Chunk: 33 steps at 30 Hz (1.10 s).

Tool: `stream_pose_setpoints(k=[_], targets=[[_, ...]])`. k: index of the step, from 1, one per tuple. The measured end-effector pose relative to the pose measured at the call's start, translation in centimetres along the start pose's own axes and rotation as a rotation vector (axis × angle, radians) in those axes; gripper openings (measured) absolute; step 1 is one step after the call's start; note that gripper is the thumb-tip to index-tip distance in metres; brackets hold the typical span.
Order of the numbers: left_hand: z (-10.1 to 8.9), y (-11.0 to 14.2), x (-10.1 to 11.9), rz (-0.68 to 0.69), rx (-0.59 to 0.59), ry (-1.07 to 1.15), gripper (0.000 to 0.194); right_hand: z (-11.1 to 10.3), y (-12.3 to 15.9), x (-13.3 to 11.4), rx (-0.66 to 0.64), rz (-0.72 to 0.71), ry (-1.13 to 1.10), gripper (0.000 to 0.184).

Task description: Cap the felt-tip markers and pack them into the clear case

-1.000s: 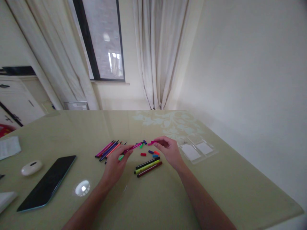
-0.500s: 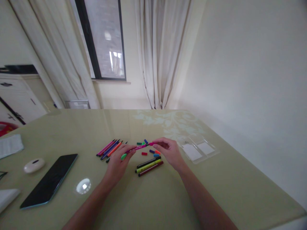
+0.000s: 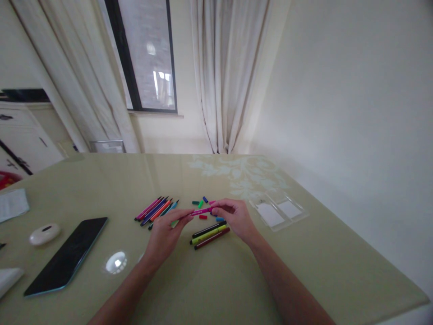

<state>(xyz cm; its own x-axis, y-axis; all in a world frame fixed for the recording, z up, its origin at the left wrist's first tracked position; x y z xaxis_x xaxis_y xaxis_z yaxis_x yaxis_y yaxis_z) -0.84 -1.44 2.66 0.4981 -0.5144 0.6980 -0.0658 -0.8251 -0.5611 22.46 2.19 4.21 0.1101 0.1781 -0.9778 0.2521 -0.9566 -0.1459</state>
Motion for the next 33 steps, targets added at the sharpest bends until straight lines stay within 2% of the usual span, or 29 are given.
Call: stream_pose_setpoints(k=[13, 16, 21, 23, 26, 28, 30, 33], targets=[[0.6, 0.7, 0.1, -0.021, 0.030, 0.001, 0.025, 0.2, 0.1, -0.5, -0.050, 0.014, -0.042, 0.020], [0.6, 0.6, 0.3, -0.015, -0.008, -0.008, 0.025, -0.1, 0.1, -0.8, -0.075, 0.003, -0.016, 0.023], [0.5, 0.3, 0.3, -0.002, -0.136, 0.004, 0.028, -1.6, 0.0, -1.1, -0.144, 0.018, 0.034, 0.029], [-0.1, -0.1, -0.1, -0.025, -0.117, 0.006, 0.032, -2.4, 0.0, -0.8, -0.161, 0.051, 0.080, 0.028], [-1.7, -0.8, -1.7, -0.132, 0.039, -0.093, 0.036, -3.0, -0.2, -0.1, -0.218, 0.114, 0.139, 0.024], [-2.8, -1.0, -2.9, -0.210, 0.102, -0.213, 0.037, -3.2, -0.2, 0.5, -0.273, 0.138, 0.190, 0.018], [-3.7, -1.1, -3.8, -0.237, 0.102, -0.360, 0.035, -3.3, -0.2, 0.8, -0.312, 0.128, 0.266, 0.014], [-4.1, -0.8, -4.5, -0.204, 0.021, -0.558, 0.030, -3.5, -0.2, 0.8, -0.316, 0.079, 0.393, 0.010]])
Point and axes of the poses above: each hand's wrist, its own y-axis away from the middle knuckle, its own z-axis out of the palm, x = y × z, the point moved 1 cm from there along -y, towards the middle knuckle, and after that the axes turned 4 degrees about z, right-handed, at the moved point
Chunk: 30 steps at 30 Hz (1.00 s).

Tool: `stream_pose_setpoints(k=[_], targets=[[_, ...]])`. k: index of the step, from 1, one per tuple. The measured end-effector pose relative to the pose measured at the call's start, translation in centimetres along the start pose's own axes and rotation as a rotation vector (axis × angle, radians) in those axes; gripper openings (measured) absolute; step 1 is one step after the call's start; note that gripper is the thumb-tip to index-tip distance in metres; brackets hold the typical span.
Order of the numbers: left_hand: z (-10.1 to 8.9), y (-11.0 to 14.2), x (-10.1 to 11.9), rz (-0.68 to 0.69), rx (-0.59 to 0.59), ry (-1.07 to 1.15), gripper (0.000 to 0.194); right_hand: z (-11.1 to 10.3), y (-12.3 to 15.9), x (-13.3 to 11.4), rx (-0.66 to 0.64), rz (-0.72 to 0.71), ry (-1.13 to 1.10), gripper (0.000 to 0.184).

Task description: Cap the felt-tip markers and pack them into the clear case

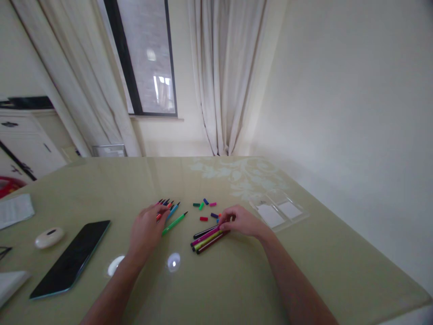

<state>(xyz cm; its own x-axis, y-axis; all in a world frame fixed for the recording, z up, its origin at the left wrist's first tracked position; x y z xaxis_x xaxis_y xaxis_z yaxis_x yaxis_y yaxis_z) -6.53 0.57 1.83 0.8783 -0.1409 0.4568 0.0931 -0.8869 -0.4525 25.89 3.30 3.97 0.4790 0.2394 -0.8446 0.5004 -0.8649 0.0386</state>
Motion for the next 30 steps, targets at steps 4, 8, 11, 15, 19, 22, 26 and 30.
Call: stream_pose_setpoints(k=[4, 8, 11, 15, 19, 22, 26, 30], targets=[[0.7, 0.5, 0.0, 0.045, -0.124, -0.076, 0.028, 0.0, 0.0, -0.1, -0.001, -0.004, 0.085, 0.009], [1.4, 0.9, 0.0, 0.084, -0.158, -0.097, 0.021, 0.9, -0.7, -0.1, 0.175, -0.031, 0.204, 0.015], [1.8, 1.0, -0.2, 0.065, -0.204, -0.095, 0.019, 2.4, -1.6, -0.5, 0.296, -0.149, 0.340, 0.024], [1.9, 1.0, -0.2, 0.048, -0.235, -0.096, 0.019, 4.8, -2.8, -1.1, 0.267, -0.176, 0.583, 0.038], [1.9, 1.0, -0.1, 0.057, -0.211, -0.102, 0.018, 6.1, -3.1, -1.3, 0.206, -0.168, 0.683, 0.041], [1.8, 0.9, 0.0, 0.047, -0.208, -0.115, 0.017, 6.1, -2.9, -1.4, 0.213, -0.175, 0.709, 0.040], [1.4, 0.8, 0.6, 0.071, -0.200, -0.106, 0.018, 5.7, -3.0, -1.2, 0.223, -0.165, 0.746, 0.038], [1.2, 0.7, 1.3, 0.081, -0.143, -0.045, 0.021, 5.5, -3.8, -0.3, 0.203, -0.120, 0.752, 0.029]])
Point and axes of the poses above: each hand's wrist, its own y-axis away from the middle knuckle, its own z-axis out of the palm, x = y × z, the point moved 1 cm from there along -y, towards the middle knuckle, and after that the axes turned 4 degrees about z, right-handed, at the moved point
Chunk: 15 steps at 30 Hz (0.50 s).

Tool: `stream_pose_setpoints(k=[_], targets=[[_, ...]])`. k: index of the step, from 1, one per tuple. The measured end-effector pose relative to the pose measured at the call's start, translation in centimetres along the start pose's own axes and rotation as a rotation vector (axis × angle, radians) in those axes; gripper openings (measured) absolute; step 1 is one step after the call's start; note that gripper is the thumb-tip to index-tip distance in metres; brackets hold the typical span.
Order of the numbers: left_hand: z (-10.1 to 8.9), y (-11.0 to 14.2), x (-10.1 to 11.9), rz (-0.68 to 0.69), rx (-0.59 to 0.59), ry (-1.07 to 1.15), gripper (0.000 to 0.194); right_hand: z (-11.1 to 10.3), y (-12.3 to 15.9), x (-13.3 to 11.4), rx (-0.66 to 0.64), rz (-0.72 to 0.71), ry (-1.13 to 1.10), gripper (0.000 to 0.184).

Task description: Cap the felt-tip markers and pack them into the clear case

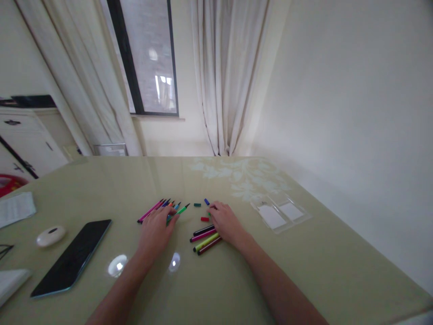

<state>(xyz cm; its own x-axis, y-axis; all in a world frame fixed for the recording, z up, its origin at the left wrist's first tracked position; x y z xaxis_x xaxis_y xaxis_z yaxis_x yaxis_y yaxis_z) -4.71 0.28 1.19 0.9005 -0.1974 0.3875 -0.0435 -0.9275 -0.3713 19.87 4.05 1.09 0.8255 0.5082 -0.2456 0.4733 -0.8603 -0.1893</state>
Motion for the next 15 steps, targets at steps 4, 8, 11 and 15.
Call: stream_pose_setpoints(k=[4, 8, 11, 15], targets=[[0.3, 0.0, 0.8, 0.008, 0.030, 0.209, 0.026, 0.6, -0.3, 0.5, -0.001, 0.034, -0.030, 0.025], [0.7, 0.0, 1.5, 0.016, 0.071, 0.436, 0.029, 0.6, -0.3, 0.5, 0.018, 0.077, -0.067, 0.016], [0.7, -0.1, 1.8, 0.016, 0.110, 0.542, 0.029, 0.1, -0.2, 0.3, 0.098, 0.084, -0.161, 0.015], [0.3, -0.2, 2.0, 0.013, 0.145, 0.646, 0.031, -1.3, 0.0, 0.6, 0.333, 0.099, -0.494, 0.022]])
Point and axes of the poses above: each hand's wrist, its own y-axis away from the middle knuckle, its own z-axis out of the palm, x = y × z, the point moved 1 cm from there along -y, towards the middle knuckle, and after that the axes turned 4 degrees about z, right-handed, at the moved point
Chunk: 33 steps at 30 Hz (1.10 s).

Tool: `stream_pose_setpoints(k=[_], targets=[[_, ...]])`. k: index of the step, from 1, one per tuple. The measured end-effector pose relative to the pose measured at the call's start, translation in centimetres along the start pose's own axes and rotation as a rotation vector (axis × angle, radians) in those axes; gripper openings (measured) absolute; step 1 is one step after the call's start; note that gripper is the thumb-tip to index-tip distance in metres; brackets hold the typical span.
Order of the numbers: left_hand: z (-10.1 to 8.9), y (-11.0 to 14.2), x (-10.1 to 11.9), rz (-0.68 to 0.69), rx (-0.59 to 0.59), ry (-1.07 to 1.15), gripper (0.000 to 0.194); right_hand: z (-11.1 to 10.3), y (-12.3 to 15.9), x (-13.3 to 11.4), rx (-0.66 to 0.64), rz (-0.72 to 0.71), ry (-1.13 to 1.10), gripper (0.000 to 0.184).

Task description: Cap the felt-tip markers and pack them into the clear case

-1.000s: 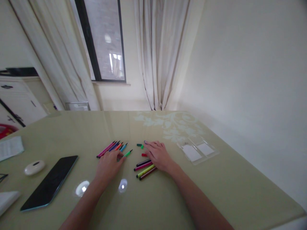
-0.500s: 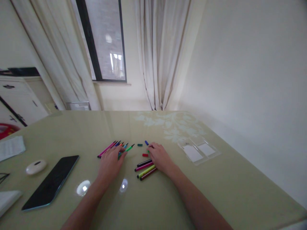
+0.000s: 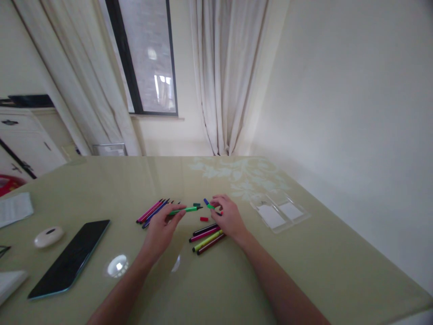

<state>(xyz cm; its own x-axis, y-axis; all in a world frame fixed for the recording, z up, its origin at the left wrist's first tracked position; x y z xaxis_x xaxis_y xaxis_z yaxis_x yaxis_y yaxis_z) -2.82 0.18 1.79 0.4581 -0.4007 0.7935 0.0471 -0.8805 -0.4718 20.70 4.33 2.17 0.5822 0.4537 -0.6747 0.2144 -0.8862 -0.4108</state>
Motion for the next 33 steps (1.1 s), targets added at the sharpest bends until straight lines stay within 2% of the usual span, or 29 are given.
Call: stream_pose_setpoints(k=[3, 8, 12, 21, 28, 33], targets=[[-0.1, -0.1, 0.3, -0.026, 0.005, 0.069, 0.034, -1.1, 0.1, -0.2, 0.070, 0.020, -0.232, 0.020], [0.1, 0.1, 0.8, -0.104, -0.025, 0.190, 0.036, -2.0, 1.1, -1.1, -0.014, 0.138, -0.416, 0.016], [0.3, 0.2, 0.8, -0.126, -0.036, 0.243, 0.035, -2.2, 1.4, -1.8, -0.023, 0.149, -0.529, 0.016], [0.4, 0.1, 0.7, -0.089, -0.057, 0.245, 0.032, -2.3, 1.3, -1.6, -0.007, 0.133, -0.566, 0.017], [0.3, 0.2, 1.9, -0.082, -0.062, 0.275, 0.030, -2.2, 1.5, -2.0, -0.051, 0.107, -0.578, 0.018], [0.3, 0.2, 2.6, -0.102, -0.067, 0.245, 0.026, -2.3, 1.5, -1.7, -0.091, 0.163, -0.585, 0.020]])
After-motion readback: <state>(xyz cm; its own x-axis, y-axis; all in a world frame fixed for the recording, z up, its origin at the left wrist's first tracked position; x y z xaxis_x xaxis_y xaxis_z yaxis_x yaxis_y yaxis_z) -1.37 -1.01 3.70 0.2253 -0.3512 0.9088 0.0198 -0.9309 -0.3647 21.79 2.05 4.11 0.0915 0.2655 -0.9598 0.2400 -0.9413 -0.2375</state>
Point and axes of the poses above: each hand's wrist, its own y-axis away from the middle knuckle, its own z-axis out of the palm, x = y × z, the point moved 1 cm from there along -y, towards the middle knuckle, and after that the axes turned 4 degrees about z, right-handed, at the moved point
